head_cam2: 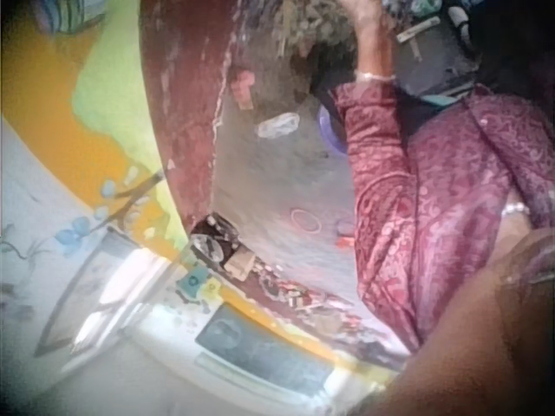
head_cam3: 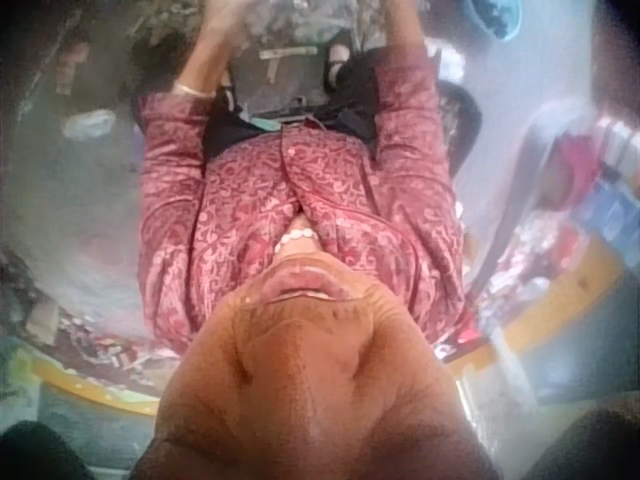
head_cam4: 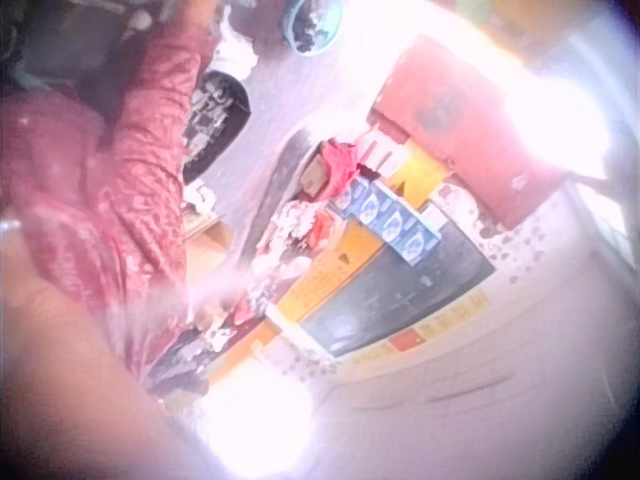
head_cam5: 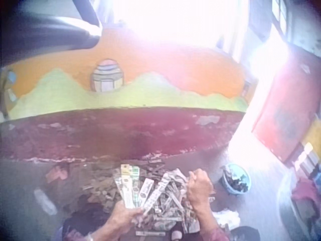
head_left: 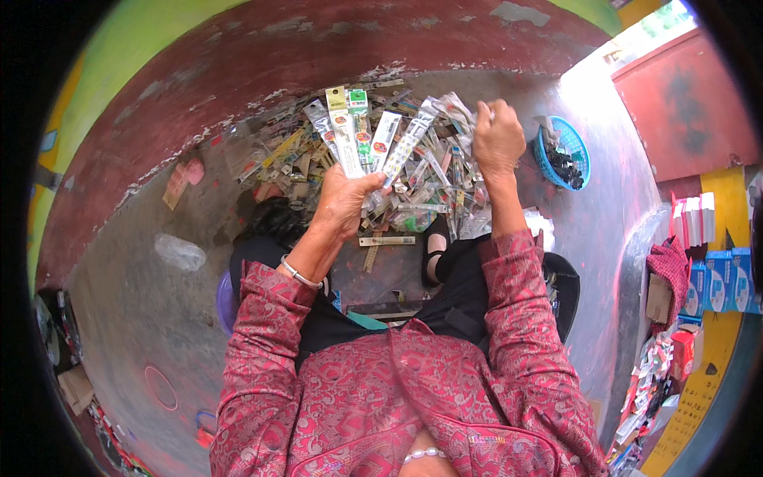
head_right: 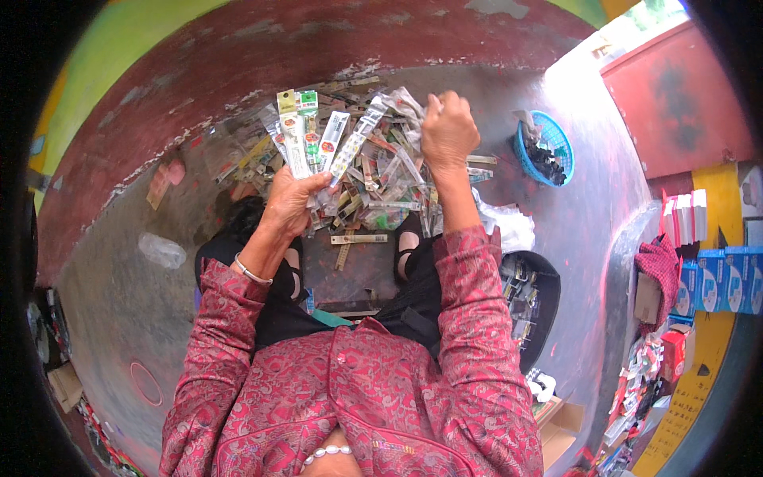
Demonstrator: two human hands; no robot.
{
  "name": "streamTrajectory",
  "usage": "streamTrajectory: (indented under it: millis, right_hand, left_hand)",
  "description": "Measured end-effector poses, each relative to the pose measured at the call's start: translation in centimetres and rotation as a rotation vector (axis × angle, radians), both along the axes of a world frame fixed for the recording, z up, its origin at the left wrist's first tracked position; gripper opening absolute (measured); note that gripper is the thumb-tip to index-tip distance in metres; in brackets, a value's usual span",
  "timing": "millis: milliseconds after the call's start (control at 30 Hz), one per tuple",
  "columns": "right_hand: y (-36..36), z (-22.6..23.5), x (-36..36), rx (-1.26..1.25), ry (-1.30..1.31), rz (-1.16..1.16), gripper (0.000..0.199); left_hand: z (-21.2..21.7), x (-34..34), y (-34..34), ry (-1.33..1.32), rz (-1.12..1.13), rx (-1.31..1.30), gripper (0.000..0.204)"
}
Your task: The person wipes several long plastic packaging strips with a white cloth, one at a time, and then places them into a basket while sitting on a low stool.
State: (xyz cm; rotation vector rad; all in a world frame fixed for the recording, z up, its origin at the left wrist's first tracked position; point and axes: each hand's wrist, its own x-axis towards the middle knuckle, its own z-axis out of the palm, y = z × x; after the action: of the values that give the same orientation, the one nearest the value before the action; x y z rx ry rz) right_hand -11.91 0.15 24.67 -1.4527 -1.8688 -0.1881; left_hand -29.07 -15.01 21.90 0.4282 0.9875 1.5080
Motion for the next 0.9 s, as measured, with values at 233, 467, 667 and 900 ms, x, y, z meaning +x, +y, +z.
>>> streamTrajectory:
  millis: [233,467,667,900]
  right_hand:
    - [-3.3,-1.3,-1.7,-1.417,0.772,0.689,0.038]
    - [-3.5,-1.2,-2.6,-1.487,0.891,0.844,0.029]
    - [-5.2,0.0,-3.1,-1.337,0.92,0.673,0.024]
    - [-5.5,0.6,-3.4,-1.25,0.7,0.647,0.036]
  left_hand:
    - [0.4,-0.2,-0.1,-0.105,-0.124,0.095,0.04]
    - [1.0,-0.7,-0.7,-0.186,-0.346,0.024,0.038]
    - [1.1,0.2,0.0,0.511,-0.403,0.181,0.031]
    - [1.6,0.4,0.0,0.602,-0.52,0.031,0.025]
